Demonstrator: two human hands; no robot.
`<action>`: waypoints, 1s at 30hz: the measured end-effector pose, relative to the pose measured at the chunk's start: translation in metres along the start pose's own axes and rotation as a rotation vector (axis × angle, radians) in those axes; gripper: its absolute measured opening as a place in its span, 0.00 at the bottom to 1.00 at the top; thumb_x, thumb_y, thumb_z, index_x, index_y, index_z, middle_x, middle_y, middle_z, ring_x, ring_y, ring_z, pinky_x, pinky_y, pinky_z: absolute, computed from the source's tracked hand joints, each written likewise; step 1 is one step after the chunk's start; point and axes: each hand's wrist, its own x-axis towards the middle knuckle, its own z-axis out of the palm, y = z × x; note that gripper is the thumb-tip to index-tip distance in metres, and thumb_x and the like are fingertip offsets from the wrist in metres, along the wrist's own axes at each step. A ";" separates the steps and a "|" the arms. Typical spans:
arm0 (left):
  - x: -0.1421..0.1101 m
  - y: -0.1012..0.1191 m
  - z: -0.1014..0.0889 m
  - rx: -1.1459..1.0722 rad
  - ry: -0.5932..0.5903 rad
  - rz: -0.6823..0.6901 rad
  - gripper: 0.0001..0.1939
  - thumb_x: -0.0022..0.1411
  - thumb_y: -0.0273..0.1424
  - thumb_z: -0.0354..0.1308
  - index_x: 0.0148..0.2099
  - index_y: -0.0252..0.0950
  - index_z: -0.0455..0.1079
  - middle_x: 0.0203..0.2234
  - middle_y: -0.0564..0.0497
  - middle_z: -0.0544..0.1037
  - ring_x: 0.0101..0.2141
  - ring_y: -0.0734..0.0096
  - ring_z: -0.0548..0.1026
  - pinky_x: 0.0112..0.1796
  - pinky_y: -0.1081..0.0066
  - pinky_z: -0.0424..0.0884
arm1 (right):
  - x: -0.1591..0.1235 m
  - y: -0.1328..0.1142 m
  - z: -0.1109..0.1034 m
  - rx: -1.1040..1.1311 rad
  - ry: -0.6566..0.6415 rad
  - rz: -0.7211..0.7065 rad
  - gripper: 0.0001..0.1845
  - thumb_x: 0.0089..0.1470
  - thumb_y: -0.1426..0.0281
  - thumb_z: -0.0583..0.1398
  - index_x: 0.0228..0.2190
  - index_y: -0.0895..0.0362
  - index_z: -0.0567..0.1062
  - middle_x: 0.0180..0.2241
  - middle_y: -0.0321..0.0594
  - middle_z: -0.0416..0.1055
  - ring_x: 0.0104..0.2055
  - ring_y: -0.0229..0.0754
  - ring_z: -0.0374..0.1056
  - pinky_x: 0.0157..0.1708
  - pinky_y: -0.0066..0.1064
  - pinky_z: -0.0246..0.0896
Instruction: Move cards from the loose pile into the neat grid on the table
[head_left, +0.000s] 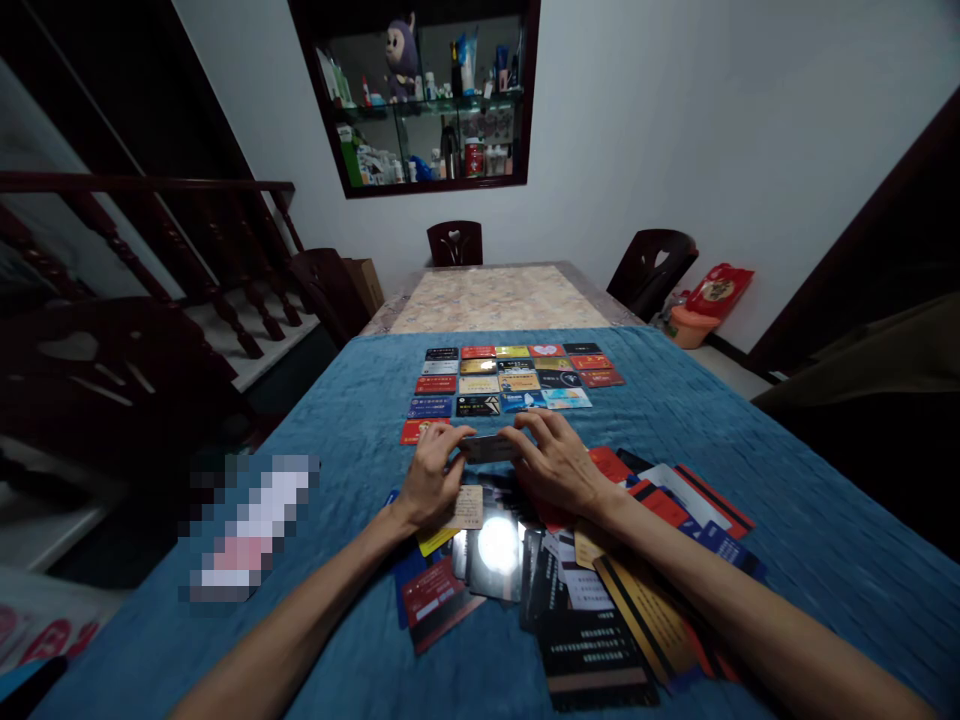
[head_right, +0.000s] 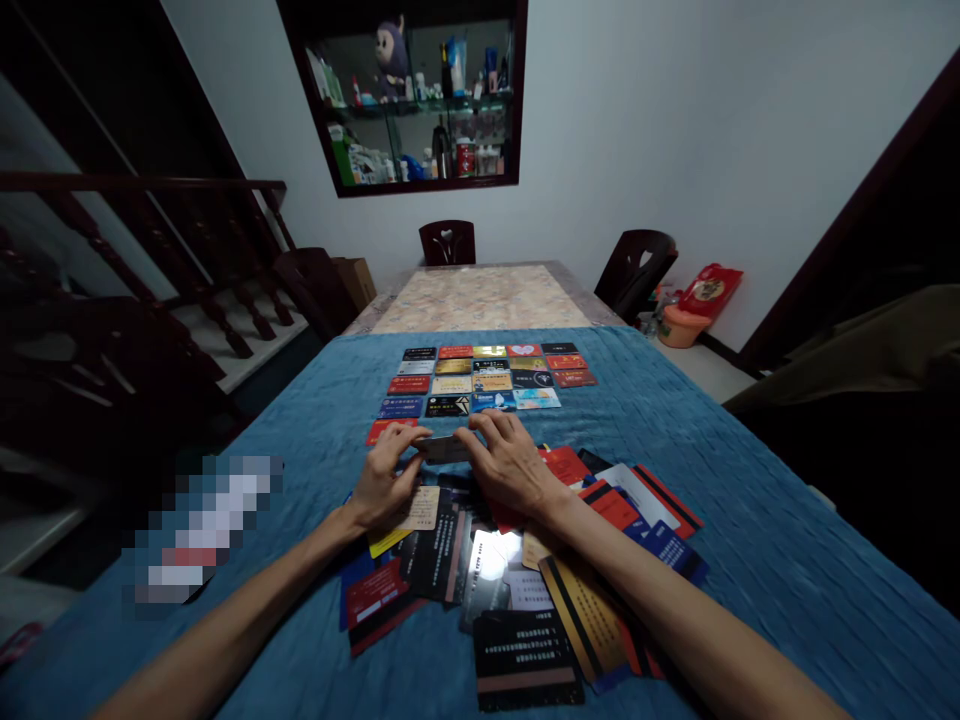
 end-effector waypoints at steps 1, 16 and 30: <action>0.000 0.001 0.000 0.004 -0.004 0.006 0.16 0.63 0.20 0.52 0.51 0.37 0.69 0.36 0.49 0.73 0.39 0.66 0.71 0.42 0.64 0.71 | 0.000 0.000 0.000 -0.001 0.004 0.005 0.16 0.57 0.77 0.54 0.46 0.58 0.72 0.45 0.49 0.67 0.50 0.50 0.58 0.47 0.41 0.59; -0.001 0.007 -0.007 0.191 -0.187 0.010 0.23 0.60 0.25 0.57 0.58 0.35 0.63 0.51 0.40 0.68 0.51 0.54 0.66 0.52 0.51 0.67 | 0.001 0.003 -0.003 0.091 -0.073 0.019 0.17 0.54 0.71 0.59 0.46 0.60 0.71 0.41 0.49 0.69 0.43 0.50 0.59 0.40 0.39 0.57; 0.015 0.009 -0.028 0.204 -0.439 0.086 0.25 0.59 0.28 0.56 0.59 0.34 0.63 0.51 0.38 0.70 0.51 0.53 0.68 0.51 0.51 0.68 | 0.002 0.005 -0.017 0.354 -0.218 0.080 0.19 0.54 0.65 0.60 0.47 0.58 0.68 0.43 0.49 0.66 0.43 0.49 0.60 0.41 0.40 0.61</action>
